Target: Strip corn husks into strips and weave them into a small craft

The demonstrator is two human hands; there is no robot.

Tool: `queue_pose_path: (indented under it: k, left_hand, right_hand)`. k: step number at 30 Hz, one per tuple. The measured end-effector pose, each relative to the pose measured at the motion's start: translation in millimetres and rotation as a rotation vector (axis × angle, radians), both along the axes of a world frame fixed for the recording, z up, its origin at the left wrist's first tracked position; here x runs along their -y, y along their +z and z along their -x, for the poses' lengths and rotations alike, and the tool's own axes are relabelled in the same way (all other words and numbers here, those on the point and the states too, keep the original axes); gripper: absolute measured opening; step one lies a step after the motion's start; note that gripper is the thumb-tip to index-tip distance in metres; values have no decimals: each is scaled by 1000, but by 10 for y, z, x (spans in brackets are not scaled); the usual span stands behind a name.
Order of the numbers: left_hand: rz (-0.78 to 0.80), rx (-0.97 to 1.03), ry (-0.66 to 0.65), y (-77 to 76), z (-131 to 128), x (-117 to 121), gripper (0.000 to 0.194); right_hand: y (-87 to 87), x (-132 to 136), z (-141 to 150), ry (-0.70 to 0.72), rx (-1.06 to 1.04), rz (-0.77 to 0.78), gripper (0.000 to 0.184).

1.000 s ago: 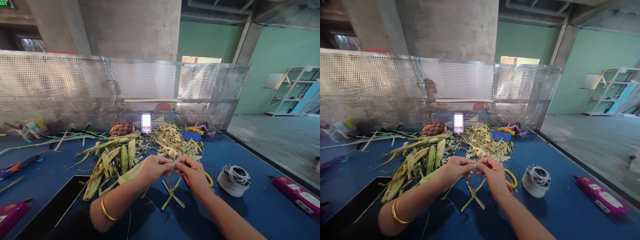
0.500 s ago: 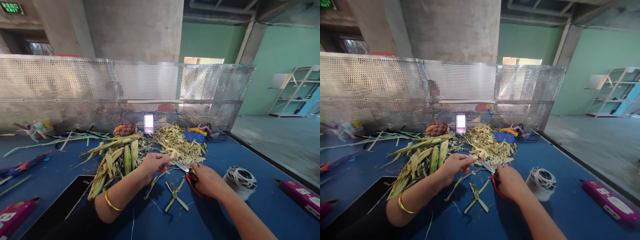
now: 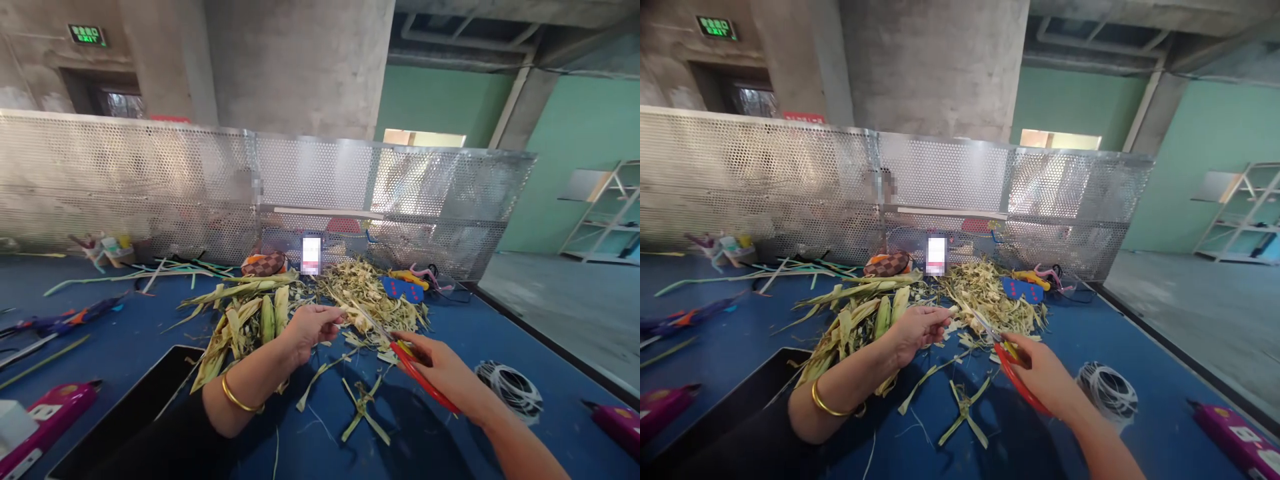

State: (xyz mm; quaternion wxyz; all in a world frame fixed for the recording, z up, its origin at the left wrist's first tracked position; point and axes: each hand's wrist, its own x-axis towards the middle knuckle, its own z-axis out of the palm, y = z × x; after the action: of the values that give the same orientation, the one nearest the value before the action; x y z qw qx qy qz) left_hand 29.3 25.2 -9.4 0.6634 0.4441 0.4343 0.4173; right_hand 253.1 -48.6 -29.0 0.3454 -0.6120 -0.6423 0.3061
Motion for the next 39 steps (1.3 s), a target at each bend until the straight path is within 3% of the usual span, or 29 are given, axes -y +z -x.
queue_pose_path:
  k: [3, 5, 10, 26, 34, 39]
  left_hand:
    - [7, 39, 28, 2, 11, -26, 22]
    - [5, 60, 46, -6, 13, -40, 23]
    - [-13, 89, 79, -40, -2, -61, 20]
    - [-47, 82, 1, -105, -33, -39, 25]
    - [-17, 39, -17, -81, -20, -48, 14]
    - [32, 34, -1, -48, -13, -38, 9]
  right_hand:
    - [-23, 12, 151, 47, -249, -43, 60]
    - [-60, 22, 222, 55, -292, -78, 57]
    - [-110, 20, 286, 33, -190, -44, 46]
    - [-158, -17, 342, 79, -226, -62, 46]
    - [-163, -27, 332, 105, -106, -103, 34]
    - [-130, -42, 279, -23, 1, -204, 42]
